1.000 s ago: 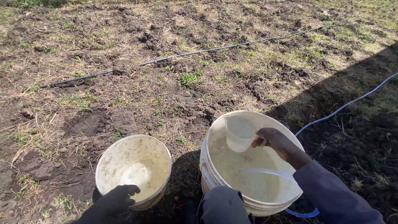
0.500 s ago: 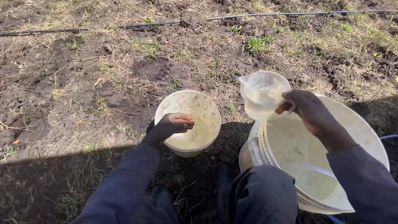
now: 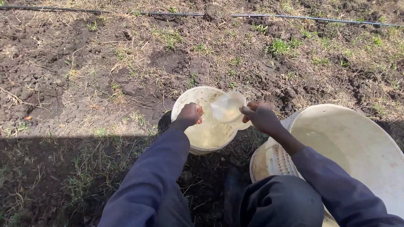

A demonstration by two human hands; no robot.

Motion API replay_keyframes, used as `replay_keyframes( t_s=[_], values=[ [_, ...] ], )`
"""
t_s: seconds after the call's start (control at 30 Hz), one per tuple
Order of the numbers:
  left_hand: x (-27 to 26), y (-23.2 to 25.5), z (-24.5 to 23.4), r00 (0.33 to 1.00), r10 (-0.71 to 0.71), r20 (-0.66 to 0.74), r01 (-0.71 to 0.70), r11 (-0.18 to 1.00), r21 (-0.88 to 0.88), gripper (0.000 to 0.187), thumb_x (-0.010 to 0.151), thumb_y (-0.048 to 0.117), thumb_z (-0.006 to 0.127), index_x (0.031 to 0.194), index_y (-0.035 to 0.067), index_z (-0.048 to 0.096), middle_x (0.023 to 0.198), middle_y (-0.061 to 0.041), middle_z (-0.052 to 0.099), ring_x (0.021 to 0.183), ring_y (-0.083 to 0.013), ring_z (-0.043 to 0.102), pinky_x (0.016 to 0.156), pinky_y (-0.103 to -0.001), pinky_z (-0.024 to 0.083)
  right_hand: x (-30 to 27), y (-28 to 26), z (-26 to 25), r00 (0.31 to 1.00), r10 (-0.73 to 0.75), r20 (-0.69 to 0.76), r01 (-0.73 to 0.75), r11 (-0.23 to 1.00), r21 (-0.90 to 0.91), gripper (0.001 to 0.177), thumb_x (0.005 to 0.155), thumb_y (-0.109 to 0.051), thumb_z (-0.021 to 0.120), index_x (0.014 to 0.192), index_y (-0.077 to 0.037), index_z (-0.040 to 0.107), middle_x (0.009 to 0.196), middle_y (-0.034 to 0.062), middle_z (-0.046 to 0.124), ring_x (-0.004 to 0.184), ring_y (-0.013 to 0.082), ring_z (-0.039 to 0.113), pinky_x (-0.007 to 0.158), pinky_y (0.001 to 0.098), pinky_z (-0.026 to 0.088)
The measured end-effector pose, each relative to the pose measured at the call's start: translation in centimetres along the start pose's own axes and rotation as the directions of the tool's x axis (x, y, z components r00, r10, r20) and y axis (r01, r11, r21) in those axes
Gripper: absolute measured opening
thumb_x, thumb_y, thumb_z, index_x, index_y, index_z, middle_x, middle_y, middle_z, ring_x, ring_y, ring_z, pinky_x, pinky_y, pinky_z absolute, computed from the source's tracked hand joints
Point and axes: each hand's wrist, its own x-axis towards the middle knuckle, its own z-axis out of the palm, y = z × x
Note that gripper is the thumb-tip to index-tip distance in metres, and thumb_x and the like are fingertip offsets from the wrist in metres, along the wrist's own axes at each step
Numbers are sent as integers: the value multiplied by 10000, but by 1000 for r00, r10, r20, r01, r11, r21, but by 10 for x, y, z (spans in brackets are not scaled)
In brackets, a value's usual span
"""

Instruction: The person sits on the ground in a field and uses a small plastic cup to scoop a cloudy liquid from a large white bucket. They repeatedly pour the liquid into a smaller white bucket placed beside them.

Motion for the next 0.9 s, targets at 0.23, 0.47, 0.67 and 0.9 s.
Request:
replay_keyframes(
  t_s=[0.23, 0.47, 0.67, 0.9],
  values=[
    [-14, -10, 1, 985, 163, 63, -175, 928, 329, 209, 916, 131, 589, 1025, 186, 759, 1041, -106, 762, 1072, -336, 733, 920, -439, 600, -2, -9, 11, 969, -210, -129, 155, 926, -343, 405, 976, -441, 660, 851, -58, 693, 760, 149, 729, 784, 367, 695, 793, 451, 504],
    [3, -42, -11, 971, 235, 29, -207, 782, 588, 207, 869, 54, 594, 990, 103, 755, 1034, -173, 744, 1024, -378, 727, 918, -481, 586, -7, -6, -2, 436, -888, -145, 436, 349, -829, 246, 902, -196, 754, 744, -105, 589, 656, 72, 611, 684, 268, 676, 819, 382, 546],
    [-21, -54, -11, 879, 476, -24, -233, 474, 849, 354, 758, 77, 796, 1099, 159, 748, 1136, -86, 652, 1141, -302, 616, 1093, -594, 387, -4, -16, -15, 195, -979, -54, 306, 113, -945, 287, 957, -271, 757, 792, -71, 636, 750, 99, 600, 808, 260, 665, 1018, 429, 510],
    [-60, -17, -45, 945, 317, -77, -131, 585, 801, 503, 884, 79, 723, 1371, 172, 633, 1521, -186, 469, 1505, -385, 323, 1185, -670, 242, -6, -13, -5, 232, -971, 54, 318, 24, -948, 200, 862, -199, 842, 805, -65, 705, 803, 109, 677, 915, 260, 703, 1104, 477, 469]
  ],
)
